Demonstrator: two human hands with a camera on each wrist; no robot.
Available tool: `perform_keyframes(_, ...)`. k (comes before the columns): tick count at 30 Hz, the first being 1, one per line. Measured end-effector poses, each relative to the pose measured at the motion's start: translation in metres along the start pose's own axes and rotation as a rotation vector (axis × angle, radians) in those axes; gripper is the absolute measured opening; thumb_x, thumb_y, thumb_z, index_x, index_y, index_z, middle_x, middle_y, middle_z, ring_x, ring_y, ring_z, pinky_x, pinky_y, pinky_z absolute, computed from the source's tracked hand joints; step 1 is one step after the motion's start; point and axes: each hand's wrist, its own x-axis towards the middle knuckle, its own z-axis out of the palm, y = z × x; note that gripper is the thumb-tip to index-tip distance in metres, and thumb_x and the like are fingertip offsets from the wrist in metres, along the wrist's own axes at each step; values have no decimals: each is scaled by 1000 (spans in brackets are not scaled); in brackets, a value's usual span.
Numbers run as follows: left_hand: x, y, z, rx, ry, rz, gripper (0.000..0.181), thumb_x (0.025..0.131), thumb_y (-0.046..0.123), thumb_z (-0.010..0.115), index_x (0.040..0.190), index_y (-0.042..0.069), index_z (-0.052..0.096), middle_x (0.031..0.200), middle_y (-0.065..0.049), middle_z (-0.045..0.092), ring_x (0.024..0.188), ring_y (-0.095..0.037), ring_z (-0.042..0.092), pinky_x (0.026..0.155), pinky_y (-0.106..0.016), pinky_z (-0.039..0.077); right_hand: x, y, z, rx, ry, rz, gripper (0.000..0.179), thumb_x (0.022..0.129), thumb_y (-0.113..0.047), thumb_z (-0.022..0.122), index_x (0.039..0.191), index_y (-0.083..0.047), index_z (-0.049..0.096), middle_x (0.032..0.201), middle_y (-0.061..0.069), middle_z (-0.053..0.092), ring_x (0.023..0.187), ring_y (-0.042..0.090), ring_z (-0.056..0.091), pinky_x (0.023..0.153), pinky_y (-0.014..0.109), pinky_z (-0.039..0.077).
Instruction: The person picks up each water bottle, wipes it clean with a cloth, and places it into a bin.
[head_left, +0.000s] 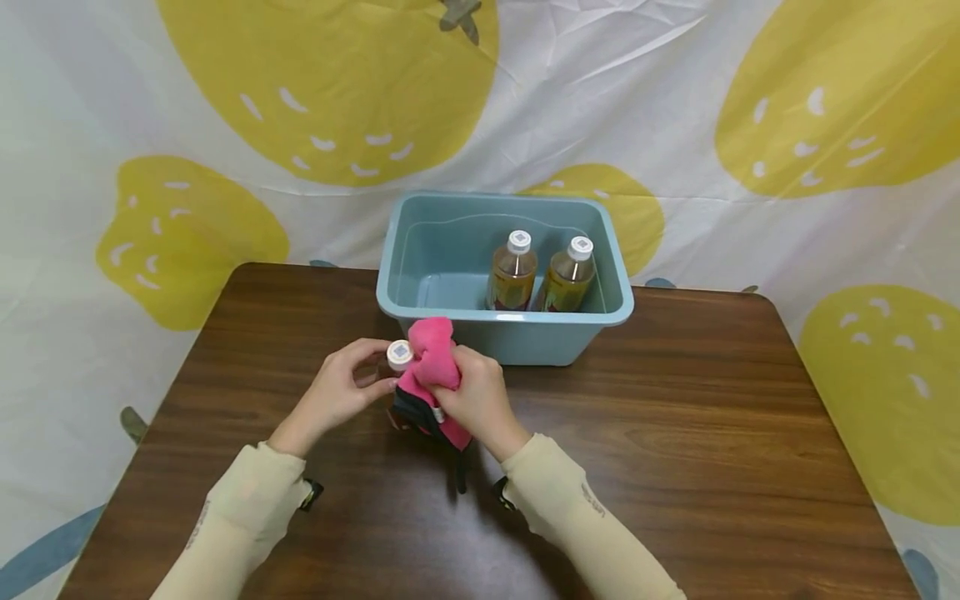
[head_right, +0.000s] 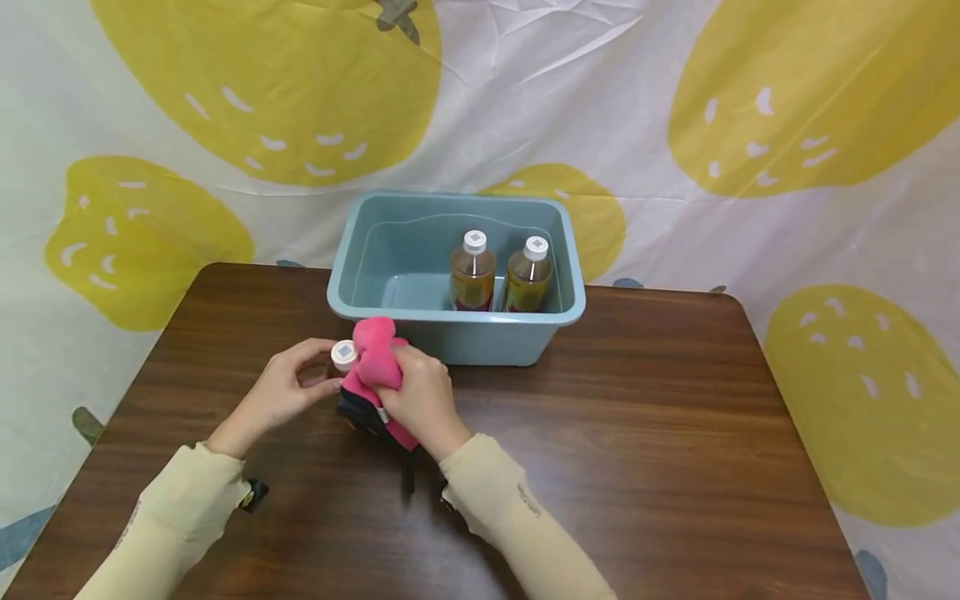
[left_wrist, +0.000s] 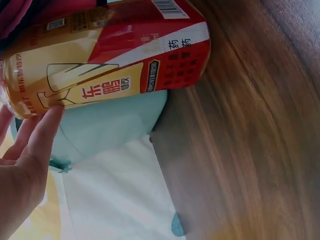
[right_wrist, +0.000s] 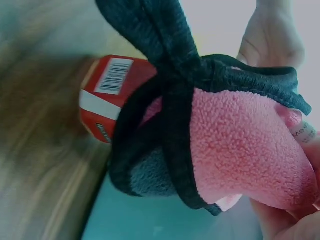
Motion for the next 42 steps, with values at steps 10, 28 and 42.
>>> perform_keyframes(10,4,0,0,-10,7,-41,39,73,-1,72,109,-7,58,102,-21,61,91,-34,61,81,-42,49,-13,11,6,92,47,20,20,69,-9,77,77,-2,60,72,9,63,61,17,57,60,28,51)
perform_keyframes(28,3,-1,-2,17,-2,-83,40,73,3,74,110,-3,58,101,-18,63,90,-28,62,78,-33,50,-48,55,40,-38,-205,153,18,67,-9,75,75,-6,59,71,9,65,61,20,59,56,30,49)
perform_keyframes(42,1,-3,-5,43,4,-82,40,72,4,74,109,-3,59,100,-17,63,91,-28,61,81,-41,49,-19,20,7,32,-91,7,20,67,-11,77,74,-4,60,67,6,59,58,15,53,54,26,47)
